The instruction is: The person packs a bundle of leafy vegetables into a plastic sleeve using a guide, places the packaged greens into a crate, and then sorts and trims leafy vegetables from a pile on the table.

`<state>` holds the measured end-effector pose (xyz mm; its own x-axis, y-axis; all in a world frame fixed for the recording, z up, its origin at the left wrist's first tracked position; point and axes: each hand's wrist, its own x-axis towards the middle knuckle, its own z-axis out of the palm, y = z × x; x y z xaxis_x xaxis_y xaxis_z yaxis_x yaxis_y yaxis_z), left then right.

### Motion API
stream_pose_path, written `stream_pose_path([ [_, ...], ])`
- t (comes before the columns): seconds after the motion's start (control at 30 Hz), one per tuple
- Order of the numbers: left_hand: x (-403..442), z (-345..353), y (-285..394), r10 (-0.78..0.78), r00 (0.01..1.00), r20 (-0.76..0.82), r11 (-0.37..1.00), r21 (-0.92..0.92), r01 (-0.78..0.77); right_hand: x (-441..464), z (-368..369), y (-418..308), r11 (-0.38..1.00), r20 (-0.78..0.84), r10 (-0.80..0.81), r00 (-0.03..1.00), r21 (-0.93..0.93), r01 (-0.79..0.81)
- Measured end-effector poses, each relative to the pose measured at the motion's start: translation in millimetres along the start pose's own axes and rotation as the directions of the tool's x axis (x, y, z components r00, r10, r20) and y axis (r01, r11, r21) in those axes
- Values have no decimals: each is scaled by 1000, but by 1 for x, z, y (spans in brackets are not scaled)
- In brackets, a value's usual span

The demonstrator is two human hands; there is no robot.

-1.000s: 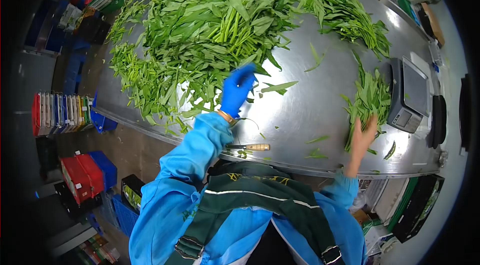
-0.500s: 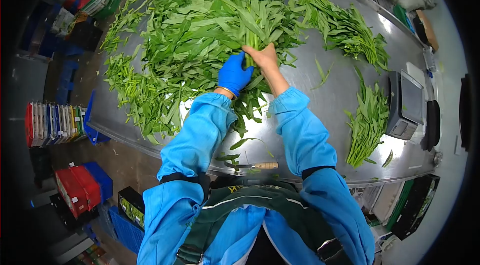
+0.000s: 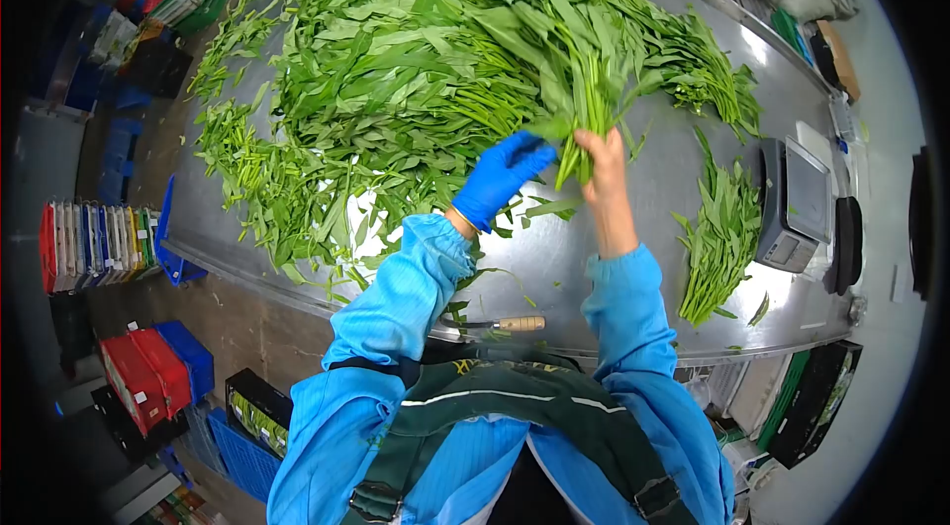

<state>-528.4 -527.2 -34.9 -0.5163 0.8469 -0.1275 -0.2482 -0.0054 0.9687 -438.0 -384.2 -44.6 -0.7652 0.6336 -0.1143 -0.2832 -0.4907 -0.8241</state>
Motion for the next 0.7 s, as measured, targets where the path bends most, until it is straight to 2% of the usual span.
stream_pose_path([
  [0.03,-4,3,1,5,1000,-2,1000,4,-5,-16,7,1,992,-83,-109,991,-70,103],
  [0.1,-16,15,0,53,988,147,997,46,-60,-43,6,10,912,33,-194,980,-361,193],
  [0.13,-21,21,2,209,972,106,948,223,-228,-59,12,9,880,96,-164,982,-436,189],
  [0.17,-29,25,10,209,972,106,947,226,-228,-71,16,12,881,97,-165,982,-433,191],
  [0.23,-47,27,24,-5,1000,16,991,132,3,-85,25,16,788,279,-34,960,-583,198],
  [0.27,-56,24,15,-15,996,-91,999,-39,12,-85,35,12,788,280,-39,959,-581,201],
  [0.3,-66,19,9,-12,996,-88,999,-35,8,-82,48,5,750,408,60,911,-620,228],
  [0.33,-77,14,9,59,970,-234,987,-131,-92,-79,59,-4,710,520,166,838,-652,264],
  [0.37,-86,8,12,112,918,-382,957,-209,-203,-75,66,-11,529,620,252,743,-731,431],
  [0.43,-101,-4,25,183,896,-405,909,-276,-311,-67,86,-22,552,806,115,581,-538,638],
  [0.5,-112,-31,15,99,879,-467,844,-428,-323,-41,102,-32,628,810,383,444,-581,518],
  [0.53,-115,-45,10,45,872,-488,795,-511,-327,-25,109,-30,723,805,404,433,-572,387],
  [0.6,-126,-65,9,-45,861,-507,683,-645,-344,19,131,-28,677,751,340,566,-614,407],
  [0.63,-131,-73,5,-101,833,-544,669,-657,-348,50,136,-9,677,703,100,704,-566,470],
  [0.67,-135,-83,-9,-86,850,-519,563,-729,-388,86,143,5,607,640,-101,762,-567,556],
  [0.7,-138,-91,-22,-64,866,-496,449,-789,-419,120,151,9,516,564,-183,806,-643,567],
])
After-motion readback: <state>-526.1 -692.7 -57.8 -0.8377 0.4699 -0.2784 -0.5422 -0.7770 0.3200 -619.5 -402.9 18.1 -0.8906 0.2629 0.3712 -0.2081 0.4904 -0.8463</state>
